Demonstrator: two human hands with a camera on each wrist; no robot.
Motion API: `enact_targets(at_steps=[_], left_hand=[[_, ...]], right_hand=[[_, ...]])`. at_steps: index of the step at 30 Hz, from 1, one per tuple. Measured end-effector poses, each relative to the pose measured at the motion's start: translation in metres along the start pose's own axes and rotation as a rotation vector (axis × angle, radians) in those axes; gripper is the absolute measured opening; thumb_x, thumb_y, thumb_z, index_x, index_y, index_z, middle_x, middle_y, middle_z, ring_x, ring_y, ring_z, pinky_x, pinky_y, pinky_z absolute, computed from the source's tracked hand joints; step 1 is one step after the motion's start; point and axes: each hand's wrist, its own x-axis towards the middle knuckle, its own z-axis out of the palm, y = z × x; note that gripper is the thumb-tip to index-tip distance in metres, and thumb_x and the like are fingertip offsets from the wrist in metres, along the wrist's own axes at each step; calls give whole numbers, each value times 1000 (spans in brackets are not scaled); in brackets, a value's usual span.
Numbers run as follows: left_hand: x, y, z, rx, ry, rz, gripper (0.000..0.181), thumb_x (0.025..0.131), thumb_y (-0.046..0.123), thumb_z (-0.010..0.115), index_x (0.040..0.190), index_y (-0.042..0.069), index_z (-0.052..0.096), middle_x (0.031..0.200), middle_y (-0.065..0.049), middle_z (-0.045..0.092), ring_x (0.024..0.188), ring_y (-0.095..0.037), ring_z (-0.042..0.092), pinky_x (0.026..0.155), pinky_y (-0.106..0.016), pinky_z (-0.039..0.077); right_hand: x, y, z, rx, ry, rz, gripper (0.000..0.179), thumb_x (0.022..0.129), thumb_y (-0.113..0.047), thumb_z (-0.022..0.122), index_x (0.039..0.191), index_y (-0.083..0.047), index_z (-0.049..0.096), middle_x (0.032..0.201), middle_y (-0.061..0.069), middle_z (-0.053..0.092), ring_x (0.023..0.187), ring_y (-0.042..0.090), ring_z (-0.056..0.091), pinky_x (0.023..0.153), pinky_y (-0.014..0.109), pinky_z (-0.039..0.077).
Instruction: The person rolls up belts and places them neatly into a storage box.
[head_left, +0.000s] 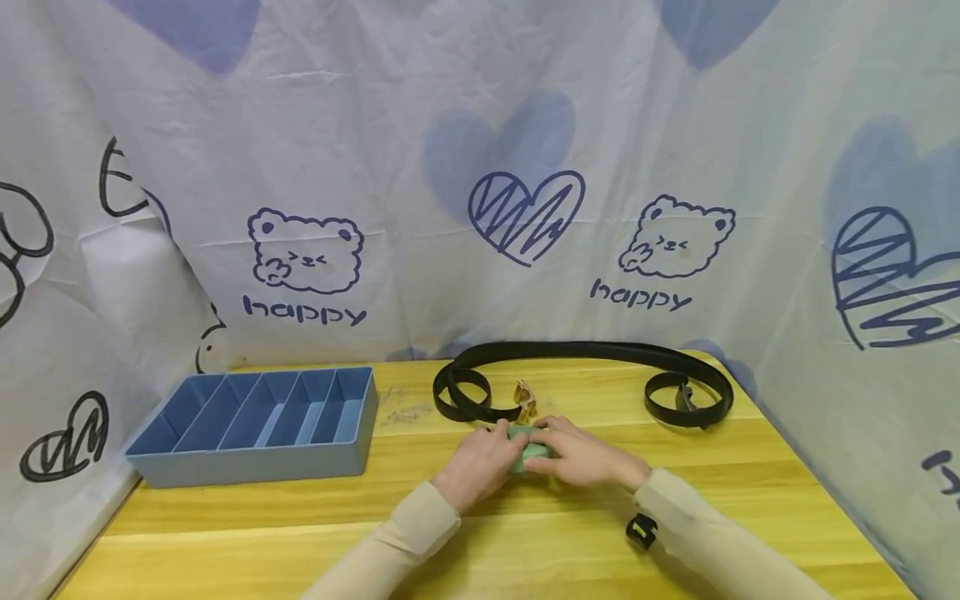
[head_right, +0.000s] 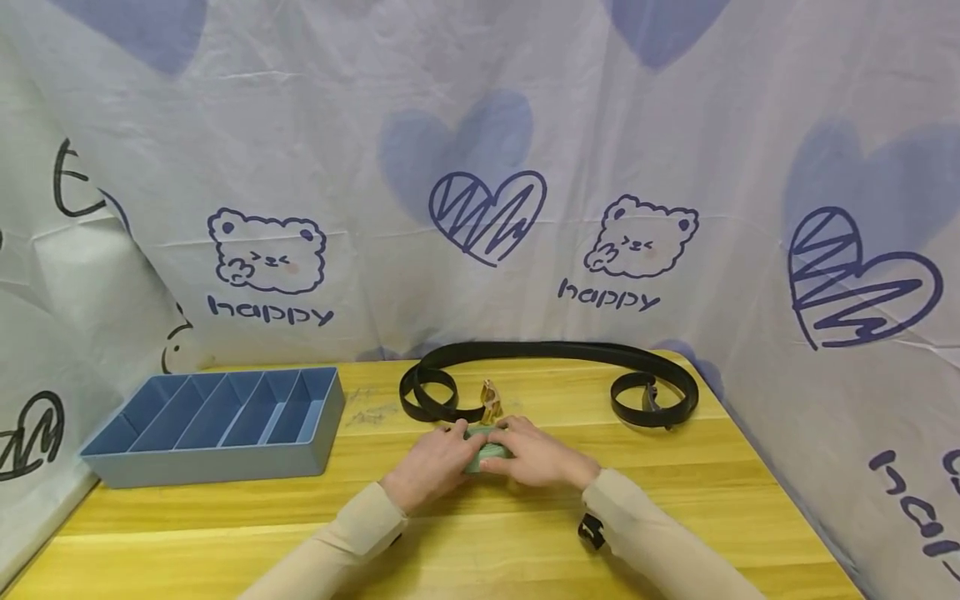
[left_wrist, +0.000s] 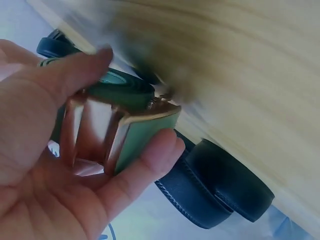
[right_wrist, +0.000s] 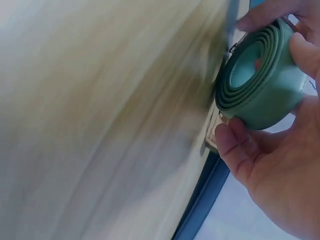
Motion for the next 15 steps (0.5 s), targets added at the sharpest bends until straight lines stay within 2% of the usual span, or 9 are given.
enact_targets(at_steps=[3,7,15], left_hand=[[0,0,1,48,78,-4,19,92,20,74,107,16,64,86,-4,68,55,-10,55,45,-22,46],[-1,-2,1,78,153,-21,17,89,16,75,101,14,62,78,-2,67,52,-10,55,43,-22,44],[-6,-11,0,59,277,-124,11,97,24,66,95,15,60,74,-1,66,55,-16,59,42,-28,41]], right_hand=[[2,-2,-1,54,13,-7,47,103,-45,52,133,-11,62,145,22,51,136,40,45,107,59,41],[6,-5,-4,104,22,-26,45,105,-41,51,133,-9,62,141,22,54,133,42,46,108,61,39],[13,-23,-16,126,41,-16,50,105,-42,50,141,-9,58,140,18,56,132,38,46,109,59,38]])
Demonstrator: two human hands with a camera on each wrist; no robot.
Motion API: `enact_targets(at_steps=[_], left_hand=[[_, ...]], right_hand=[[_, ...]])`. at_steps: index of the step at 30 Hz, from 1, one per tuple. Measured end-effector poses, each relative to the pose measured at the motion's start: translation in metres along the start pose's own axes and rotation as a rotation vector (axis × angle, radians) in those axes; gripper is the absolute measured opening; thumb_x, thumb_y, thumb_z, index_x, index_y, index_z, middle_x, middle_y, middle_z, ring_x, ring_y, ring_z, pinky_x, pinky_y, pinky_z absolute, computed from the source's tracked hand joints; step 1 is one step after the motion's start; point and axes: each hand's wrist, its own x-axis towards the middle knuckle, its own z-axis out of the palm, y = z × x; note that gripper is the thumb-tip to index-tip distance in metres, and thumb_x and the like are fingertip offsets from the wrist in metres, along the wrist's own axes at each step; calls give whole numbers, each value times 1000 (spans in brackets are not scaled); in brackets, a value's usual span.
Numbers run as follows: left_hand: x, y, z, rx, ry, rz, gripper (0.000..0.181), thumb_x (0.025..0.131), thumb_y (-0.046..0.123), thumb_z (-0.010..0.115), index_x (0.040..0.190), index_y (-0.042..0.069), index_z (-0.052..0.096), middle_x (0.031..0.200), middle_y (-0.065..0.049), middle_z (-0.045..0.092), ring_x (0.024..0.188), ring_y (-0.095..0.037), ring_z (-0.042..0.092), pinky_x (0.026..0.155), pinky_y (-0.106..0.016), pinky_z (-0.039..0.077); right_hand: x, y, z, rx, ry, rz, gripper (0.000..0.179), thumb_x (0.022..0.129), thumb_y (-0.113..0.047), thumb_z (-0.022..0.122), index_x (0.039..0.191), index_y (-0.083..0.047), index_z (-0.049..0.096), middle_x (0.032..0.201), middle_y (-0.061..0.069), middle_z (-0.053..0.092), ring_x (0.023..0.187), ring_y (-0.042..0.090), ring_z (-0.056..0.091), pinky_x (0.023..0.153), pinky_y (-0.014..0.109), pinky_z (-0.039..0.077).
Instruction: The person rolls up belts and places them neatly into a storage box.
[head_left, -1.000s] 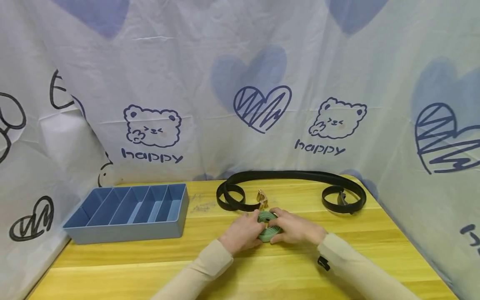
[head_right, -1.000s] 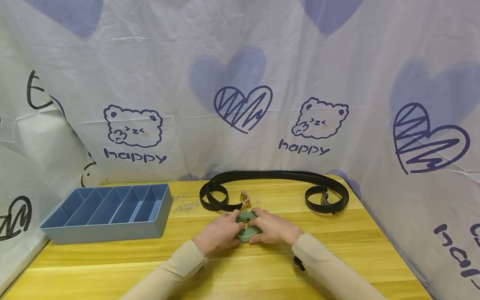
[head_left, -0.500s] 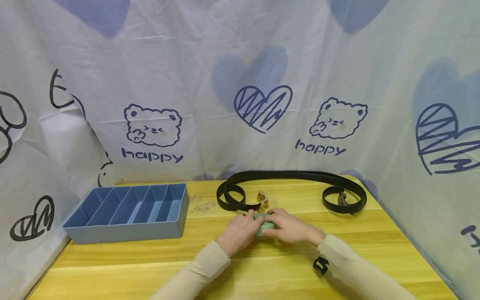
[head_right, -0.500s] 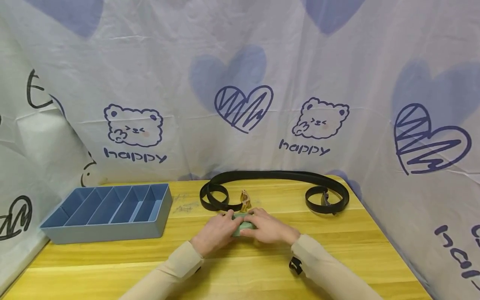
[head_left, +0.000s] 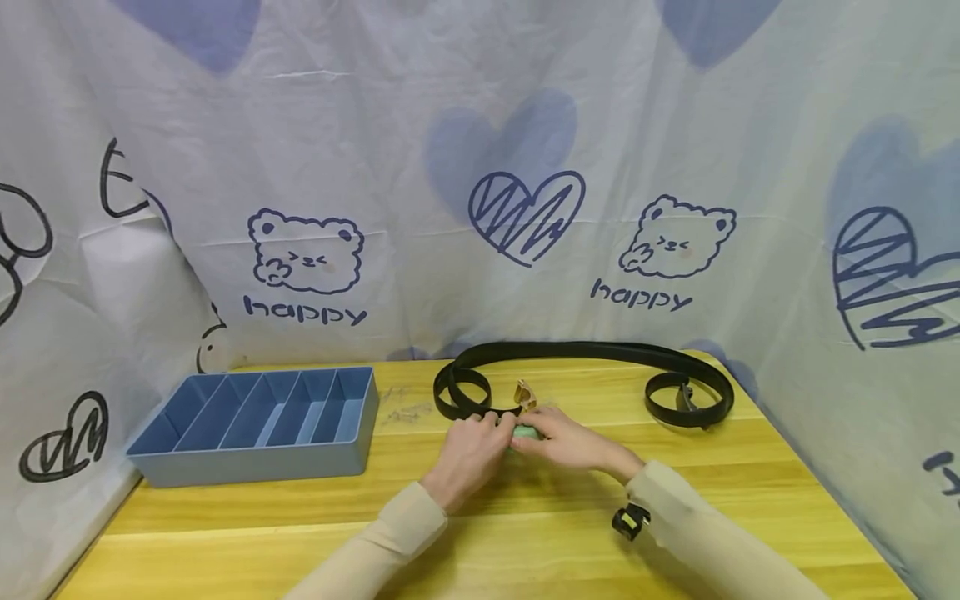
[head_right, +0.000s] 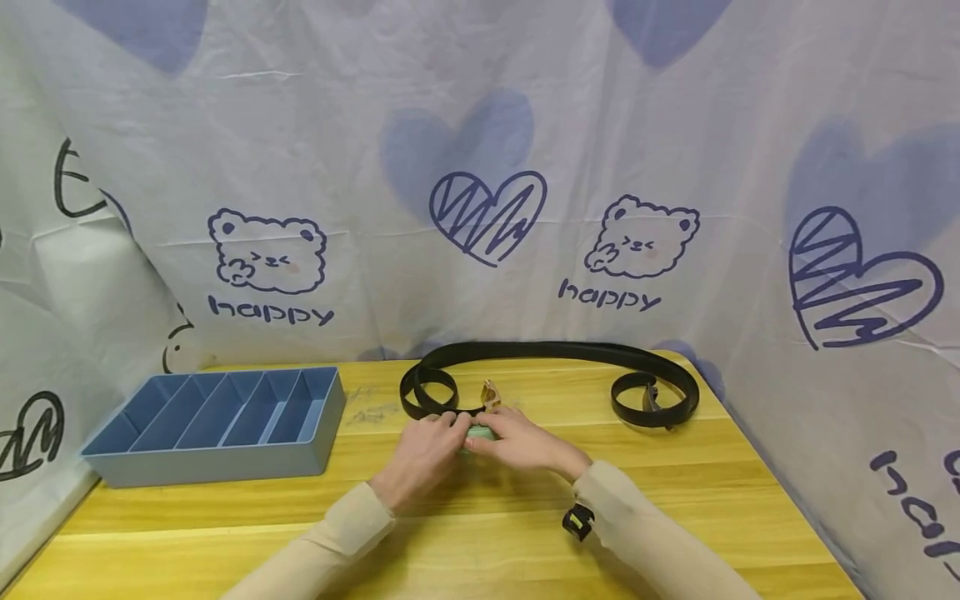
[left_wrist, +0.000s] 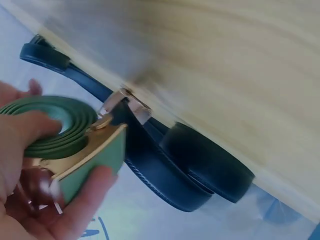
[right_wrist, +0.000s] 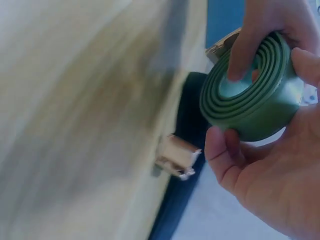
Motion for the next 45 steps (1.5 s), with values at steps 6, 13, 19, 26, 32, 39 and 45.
enact_targets(at_steps=[6,13,19,26,32,39,45], left_hand=[[-7,-15,1,-27,105,-10,23,89,25,76,92,14,56,75,1,64,58,-17,62,44,-29,47],[-15,-38,-4,-60,232,6,42,72,25,91,91,11,56,74,0,68,54,-17,63,42,-28,48],[-21,-59,-17,-147,313,-4,52,60,29,97,87,10,56,68,-1,69,51,-15,64,45,-28,50],[-29,-73,-30,-326,273,-70,54,68,50,90,88,10,59,67,-1,68,51,-10,62,48,-23,48],[-36,-92,-35,-374,271,-289,53,85,62,71,73,12,56,54,3,54,43,-8,47,44,-20,36],[-49,-134,-48,-481,241,-734,49,86,52,75,64,14,53,49,0,42,43,-15,36,46,-28,29],[-69,-166,-48,-453,310,-937,55,89,54,70,60,11,52,49,-3,45,45,-18,39,50,-31,31]], right_hand=[[5,-19,-5,-50,10,15,55,103,-49,50,144,-13,55,141,16,54,132,36,47,107,56,42],[14,-26,3,-114,126,-66,46,106,-48,45,141,-21,56,138,6,57,127,27,55,104,49,47],[23,-25,12,-94,306,-203,39,108,-34,46,141,-15,56,140,8,60,122,25,60,101,48,50],[39,-26,19,-95,424,-318,35,108,-30,45,130,-12,66,123,5,71,99,16,66,86,38,54],[56,-36,27,-46,391,-296,34,109,-27,45,133,-12,64,123,5,71,99,15,69,86,35,55],[70,-51,43,-150,254,-284,27,106,-31,53,119,-17,72,109,-3,72,87,8,65,74,22,52],[86,-68,64,-286,117,-320,30,105,-35,53,122,-18,71,119,-4,70,105,10,67,87,23,54]])
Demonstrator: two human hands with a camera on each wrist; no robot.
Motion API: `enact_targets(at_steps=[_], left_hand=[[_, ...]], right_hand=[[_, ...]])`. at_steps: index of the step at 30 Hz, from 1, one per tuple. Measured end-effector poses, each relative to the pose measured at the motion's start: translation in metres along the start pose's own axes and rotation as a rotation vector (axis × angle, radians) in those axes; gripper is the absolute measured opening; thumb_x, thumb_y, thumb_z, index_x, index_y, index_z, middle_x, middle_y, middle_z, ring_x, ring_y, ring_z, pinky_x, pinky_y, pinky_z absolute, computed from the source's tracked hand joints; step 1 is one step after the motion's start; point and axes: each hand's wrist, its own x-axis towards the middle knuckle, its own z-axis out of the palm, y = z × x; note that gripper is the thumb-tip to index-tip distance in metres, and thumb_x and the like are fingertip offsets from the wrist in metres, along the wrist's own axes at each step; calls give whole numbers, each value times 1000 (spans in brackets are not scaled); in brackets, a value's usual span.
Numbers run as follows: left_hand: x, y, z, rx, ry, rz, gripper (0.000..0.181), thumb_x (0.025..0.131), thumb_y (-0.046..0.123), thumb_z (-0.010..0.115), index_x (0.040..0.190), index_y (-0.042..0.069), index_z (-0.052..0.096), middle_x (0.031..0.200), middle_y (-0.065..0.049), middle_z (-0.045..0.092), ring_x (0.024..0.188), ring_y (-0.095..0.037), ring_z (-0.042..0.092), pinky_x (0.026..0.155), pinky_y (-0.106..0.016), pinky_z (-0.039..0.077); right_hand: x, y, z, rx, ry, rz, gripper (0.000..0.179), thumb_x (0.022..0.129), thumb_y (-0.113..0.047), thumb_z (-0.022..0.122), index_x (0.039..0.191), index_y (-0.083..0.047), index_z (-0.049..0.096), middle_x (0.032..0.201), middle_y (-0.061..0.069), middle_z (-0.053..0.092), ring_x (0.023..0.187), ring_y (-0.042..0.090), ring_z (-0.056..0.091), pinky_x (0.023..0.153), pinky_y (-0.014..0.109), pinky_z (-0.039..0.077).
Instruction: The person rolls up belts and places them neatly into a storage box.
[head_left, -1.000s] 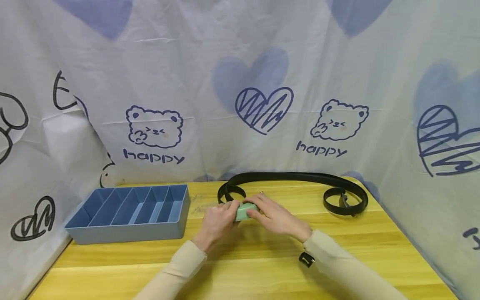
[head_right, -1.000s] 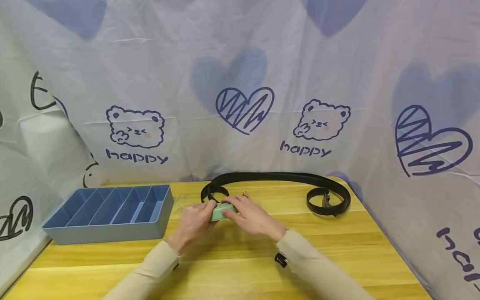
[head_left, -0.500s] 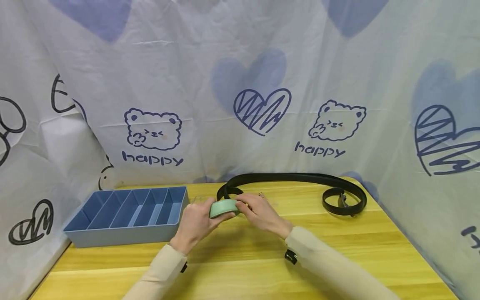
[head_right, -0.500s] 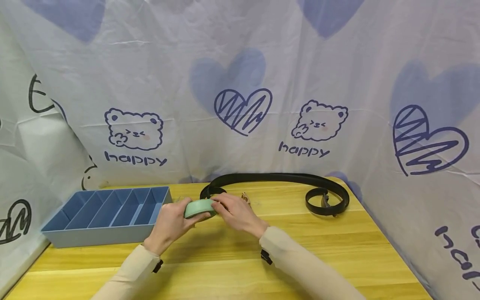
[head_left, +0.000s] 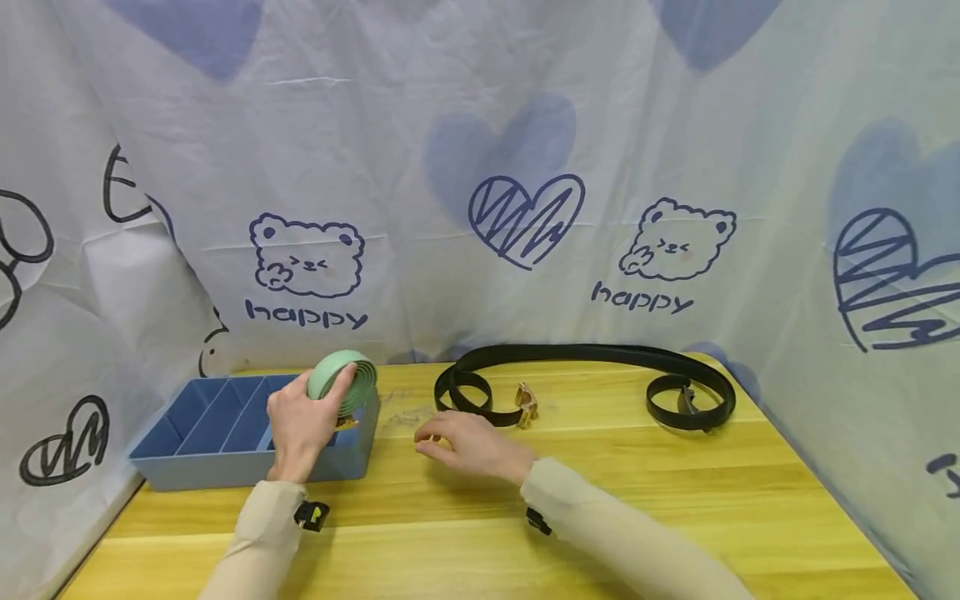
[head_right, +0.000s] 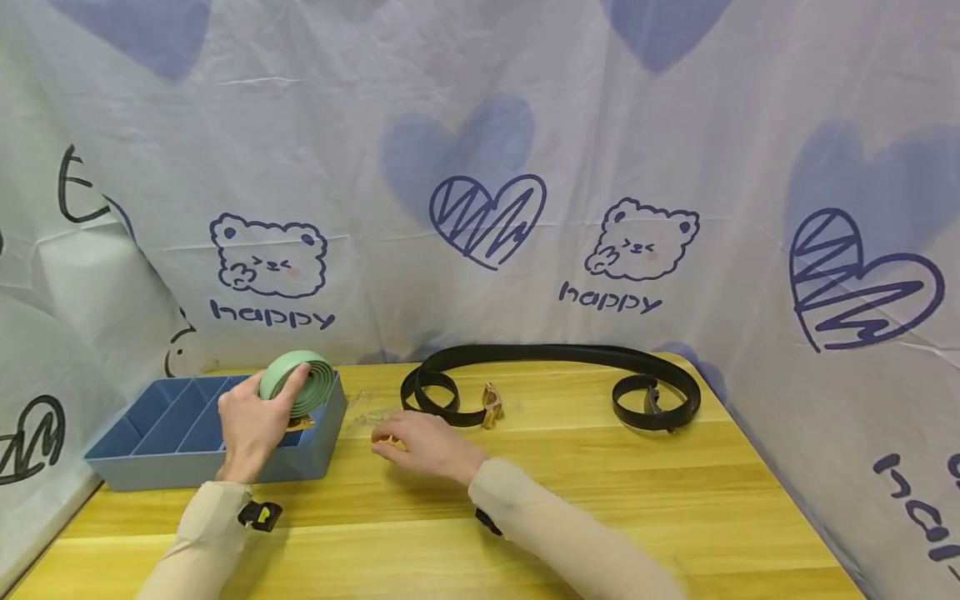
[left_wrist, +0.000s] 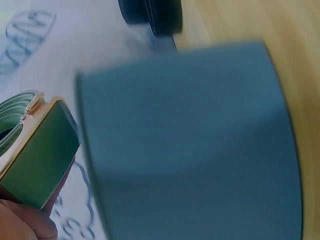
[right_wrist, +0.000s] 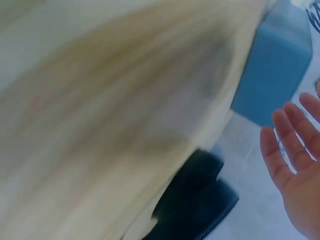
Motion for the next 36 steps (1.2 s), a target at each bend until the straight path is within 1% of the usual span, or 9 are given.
enact_targets(at_steps=[5,11,14,18,22,28,30,33,36], left_hand=[[7,-23,-9,-19,119,-69,59,88,54,71,57,9,49,46,2,37,43,-18,35,49,-29,27],[10,-47,-23,-87,180,-166,62,90,53,70,56,11,40,44,7,29,47,-17,30,72,-33,28],[14,-56,-29,-103,224,-214,63,89,55,69,54,11,41,42,11,28,49,-13,31,74,-33,28],[21,-69,-40,-132,334,-292,65,88,57,68,50,13,39,38,17,25,46,-8,27,67,-27,25],[30,-80,-55,-178,486,-356,66,86,56,68,45,16,34,36,21,21,44,-2,23,67,-22,24],[36,-87,-74,-299,607,-508,53,90,55,64,48,29,43,39,28,34,43,9,32,62,-17,30],[36,-86,-78,-342,667,-520,51,91,52,64,49,31,44,40,28,36,44,10,33,64,-15,31],[37,-87,-84,-361,783,-480,53,90,47,64,48,29,38,41,25,31,45,7,27,65,-16,28],[40,-88,-93,-356,842,-500,56,88,49,64,47,26,33,41,22,28,47,4,25,68,-15,27]], right_hand=[[14,-18,17,-116,-40,-56,42,106,-36,52,144,-19,55,144,2,58,134,17,55,112,31,45],[30,-36,28,-218,-64,-113,66,104,-36,55,161,-18,26,165,9,32,150,22,36,123,37,31],[36,-42,30,-249,-106,-106,72,104,-37,54,163,-17,18,169,8,21,154,23,30,125,36,26],[40,-46,33,-297,-157,-115,71,105,-38,52,163,-17,18,170,3,19,156,23,26,125,34,23],[43,-46,35,-390,-141,-149,66,104,-38,53,161,-19,26,167,0,27,154,22,28,124,34,28],[41,-45,37,-447,-101,-160,61,105,-29,53,160,-17,30,166,0,31,153,20,32,121,35,34],[40,-45,39,-461,-95,-168,59,105,-21,51,160,-16,30,166,1,31,153,19,31,121,34,33],[41,-46,41,-491,-77,-190,57,105,-9,48,159,-14,32,165,4,32,153,18,31,122,31,30],[42,-47,43,-492,-65,-205,56,104,0,44,158,-13,34,165,5,33,153,18,31,123,30,28]])
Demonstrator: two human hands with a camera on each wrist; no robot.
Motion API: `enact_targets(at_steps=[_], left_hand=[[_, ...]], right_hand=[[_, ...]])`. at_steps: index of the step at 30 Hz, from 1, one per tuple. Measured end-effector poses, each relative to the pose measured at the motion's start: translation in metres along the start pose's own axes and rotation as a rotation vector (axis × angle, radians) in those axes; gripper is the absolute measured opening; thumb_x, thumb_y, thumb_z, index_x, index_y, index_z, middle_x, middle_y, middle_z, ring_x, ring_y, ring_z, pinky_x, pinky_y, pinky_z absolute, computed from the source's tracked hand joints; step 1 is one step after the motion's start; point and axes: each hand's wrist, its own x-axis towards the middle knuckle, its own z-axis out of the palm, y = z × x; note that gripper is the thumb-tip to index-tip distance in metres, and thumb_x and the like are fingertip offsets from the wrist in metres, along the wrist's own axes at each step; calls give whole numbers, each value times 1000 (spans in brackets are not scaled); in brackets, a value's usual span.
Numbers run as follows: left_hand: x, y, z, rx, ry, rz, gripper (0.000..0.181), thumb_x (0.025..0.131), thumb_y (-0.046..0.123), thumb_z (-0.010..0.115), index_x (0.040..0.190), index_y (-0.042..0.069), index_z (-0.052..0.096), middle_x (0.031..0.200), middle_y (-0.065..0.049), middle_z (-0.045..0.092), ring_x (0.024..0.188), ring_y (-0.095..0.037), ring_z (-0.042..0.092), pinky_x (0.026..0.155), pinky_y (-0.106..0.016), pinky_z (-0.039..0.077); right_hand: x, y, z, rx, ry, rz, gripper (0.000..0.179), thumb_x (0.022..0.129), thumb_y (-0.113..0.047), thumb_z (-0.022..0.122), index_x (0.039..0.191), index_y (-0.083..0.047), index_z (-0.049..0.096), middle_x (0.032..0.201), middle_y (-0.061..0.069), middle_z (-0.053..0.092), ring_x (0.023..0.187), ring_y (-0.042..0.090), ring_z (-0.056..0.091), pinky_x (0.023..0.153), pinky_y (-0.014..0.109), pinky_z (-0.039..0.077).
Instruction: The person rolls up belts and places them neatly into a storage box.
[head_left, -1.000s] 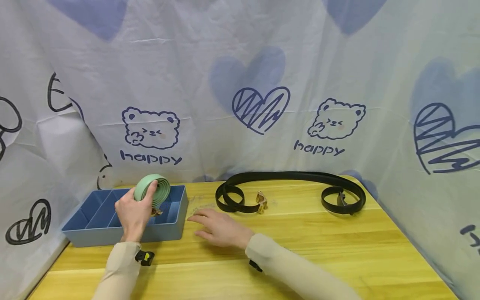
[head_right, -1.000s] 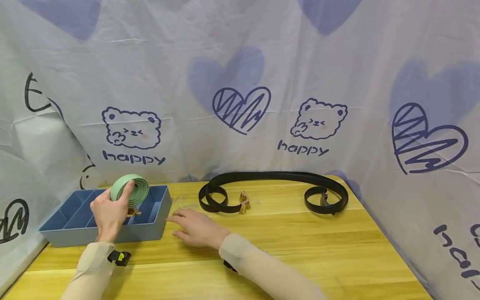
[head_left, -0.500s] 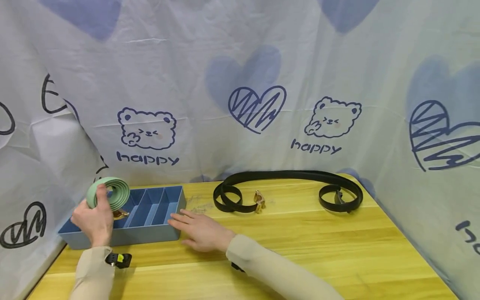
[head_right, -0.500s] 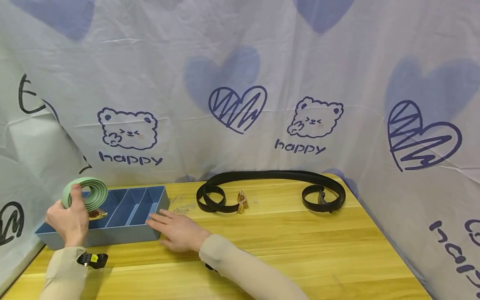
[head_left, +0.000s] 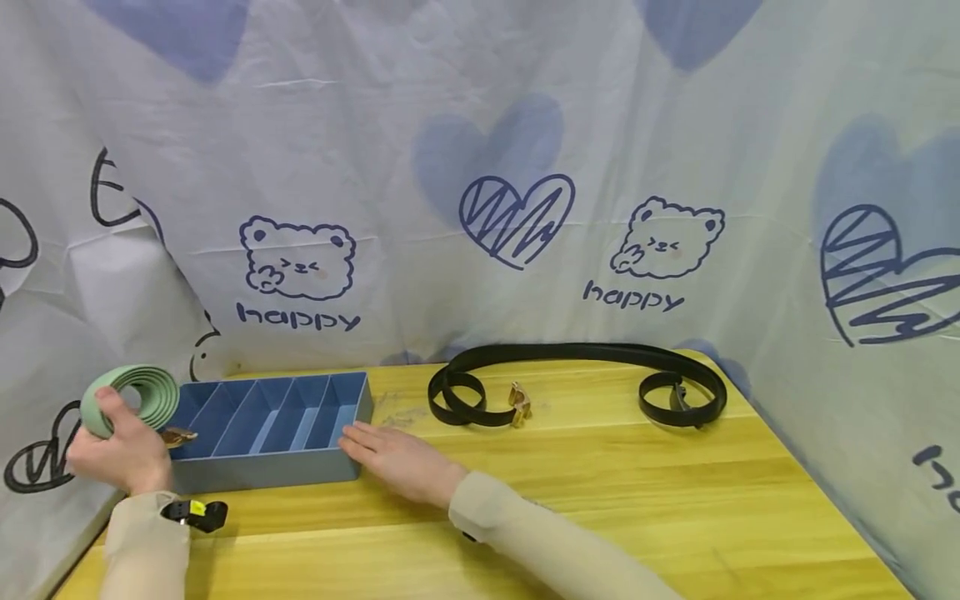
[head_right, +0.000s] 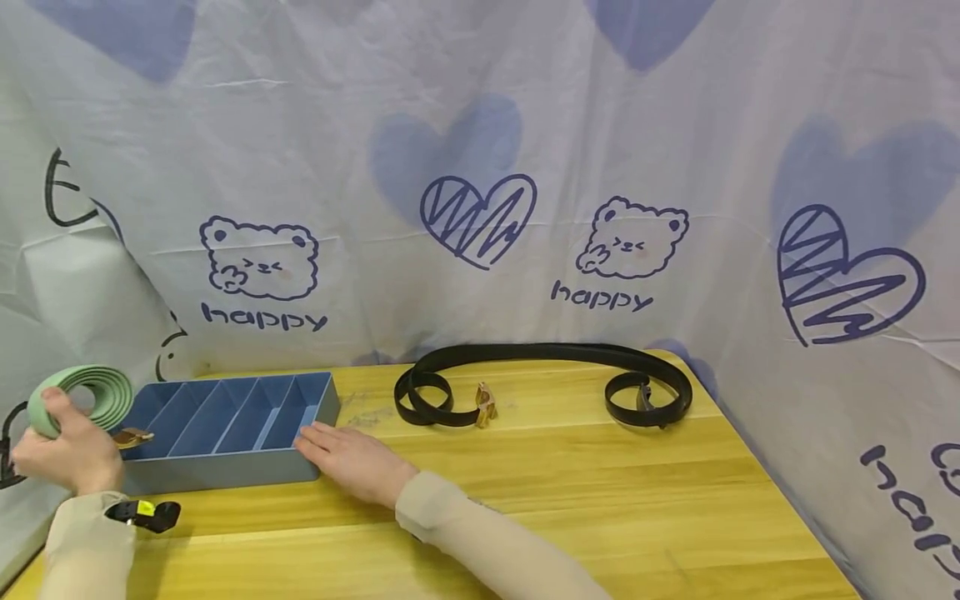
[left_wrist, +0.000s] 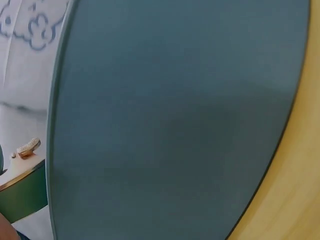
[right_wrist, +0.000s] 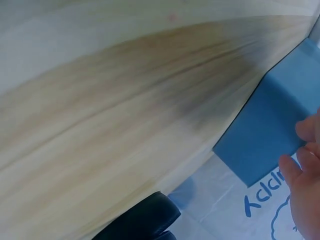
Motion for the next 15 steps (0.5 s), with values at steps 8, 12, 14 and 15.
enact_targets(at_steps=[8,12,14,15], left_hand=[[27,-13,9,201,-14,-70,52,88,63,59,57,28,37,50,24,29,60,3,31,75,-15,26],[39,-26,17,312,-72,-76,54,86,70,56,59,27,37,57,19,32,64,-2,31,71,-18,24],[43,-30,18,356,-101,-74,54,85,70,56,59,27,39,58,19,33,67,-6,33,71,-18,24],[44,-34,18,373,-123,-78,54,86,70,55,60,26,39,59,17,34,71,-10,36,74,-21,29]], right_hand=[[1,1,-3,36,22,20,56,102,6,46,155,-10,39,162,8,37,151,18,35,121,27,31],[2,2,-5,37,14,30,61,97,8,51,154,-9,41,162,8,39,151,19,37,120,28,33],[3,1,-7,46,3,31,62,95,7,54,154,-10,41,161,8,39,150,18,37,120,27,32],[4,1,-8,50,-3,32,63,95,5,55,154,-10,41,161,7,40,150,18,37,120,26,32]])
